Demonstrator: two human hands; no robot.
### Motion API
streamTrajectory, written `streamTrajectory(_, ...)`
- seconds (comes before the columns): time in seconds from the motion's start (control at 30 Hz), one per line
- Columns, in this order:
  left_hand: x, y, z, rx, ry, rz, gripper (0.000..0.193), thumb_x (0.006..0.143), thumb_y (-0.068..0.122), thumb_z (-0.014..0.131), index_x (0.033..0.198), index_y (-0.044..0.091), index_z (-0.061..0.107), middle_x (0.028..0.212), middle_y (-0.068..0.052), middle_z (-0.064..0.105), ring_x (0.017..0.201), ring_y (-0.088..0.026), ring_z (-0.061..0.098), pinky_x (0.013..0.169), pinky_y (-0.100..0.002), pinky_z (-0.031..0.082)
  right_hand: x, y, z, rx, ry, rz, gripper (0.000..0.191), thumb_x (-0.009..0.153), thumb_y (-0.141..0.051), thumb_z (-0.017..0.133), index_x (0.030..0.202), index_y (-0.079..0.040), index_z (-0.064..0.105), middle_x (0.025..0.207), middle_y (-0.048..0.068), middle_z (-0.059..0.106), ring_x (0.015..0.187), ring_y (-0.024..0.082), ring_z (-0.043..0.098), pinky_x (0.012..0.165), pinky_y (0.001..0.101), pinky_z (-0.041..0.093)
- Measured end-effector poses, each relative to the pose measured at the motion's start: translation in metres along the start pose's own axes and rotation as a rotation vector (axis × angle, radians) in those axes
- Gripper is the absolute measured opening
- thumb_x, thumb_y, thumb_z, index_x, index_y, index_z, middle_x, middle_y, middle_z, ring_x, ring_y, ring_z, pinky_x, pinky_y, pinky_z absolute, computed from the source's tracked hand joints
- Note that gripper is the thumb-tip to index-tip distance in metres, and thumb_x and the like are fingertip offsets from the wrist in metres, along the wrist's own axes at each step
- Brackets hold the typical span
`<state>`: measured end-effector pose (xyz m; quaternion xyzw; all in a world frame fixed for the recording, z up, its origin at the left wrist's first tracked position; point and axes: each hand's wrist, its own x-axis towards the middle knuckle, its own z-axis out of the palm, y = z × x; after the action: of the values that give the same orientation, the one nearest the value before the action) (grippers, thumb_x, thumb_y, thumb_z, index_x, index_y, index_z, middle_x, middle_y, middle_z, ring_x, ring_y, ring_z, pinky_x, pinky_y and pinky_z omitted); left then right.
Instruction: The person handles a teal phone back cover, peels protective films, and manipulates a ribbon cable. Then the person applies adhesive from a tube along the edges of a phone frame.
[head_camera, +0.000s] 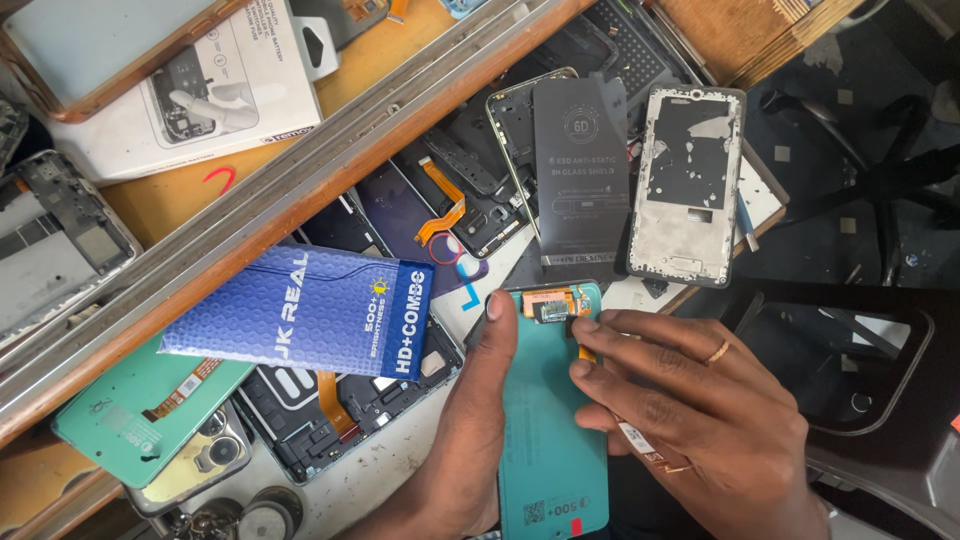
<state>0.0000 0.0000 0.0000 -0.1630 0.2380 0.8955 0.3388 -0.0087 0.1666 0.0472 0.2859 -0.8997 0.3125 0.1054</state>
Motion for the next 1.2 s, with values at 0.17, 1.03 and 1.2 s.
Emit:
streamTrajectory(0.17, -0.072, 0.053, 0.053, -0.018, -0.026, 0.049, 0.087, 0.096, 0.073, 0.03, 0.139, 0.001, 0.053, 0.109, -0.017, 0.066, 0.094, -0.024, 0.071, 0.082, -0.037, 0.062, 0.048, -0.075, -0.046, -0.043, 0.011, -0.078, 0.038, 0.075, -0.015, 0.087, 0.109, -0.013, 0.073, 0.117, 0.004, 0.075, 0.116, 0.022, 0.072, 0.088, 0.0342, 0.06)
streamTrajectory(1.03, -0.06, 0.079, 0.038, 0.367, 0.397, 0.187, 0.052, 0.091, 0.048, 0.064, 0.112, 0.001, 0.067, 0.095, -0.012, 0.069, 0.083, -0.013, 0.067, 0.068, -0.028, 0.057, 0.08, -0.082, -0.041, -0.066, -0.015, -0.199, 0.027, 0.077, -0.017, 0.085, 0.099, -0.004, 0.075, 0.108, 0.009, 0.076, 0.112, 0.028, 0.072, 0.086, 0.0427, 0.061)
streamTrajectory(1.2, -0.077, 0.076, 0.043, 0.481, 0.337, 0.32, 0.043, 0.099, 0.042, 0.06, 0.101, 0.001, 0.071, 0.084, -0.005, 0.066, 0.076, -0.009, 0.061, 0.064, -0.025, 0.053, 0.084, -0.099, -0.048, -0.109, -0.048, -0.238, 0.025, 0.077, -0.017, 0.083, 0.096, -0.004, 0.076, 0.108, 0.009, 0.075, 0.11, 0.028, 0.07, 0.085, 0.0429, 0.06)
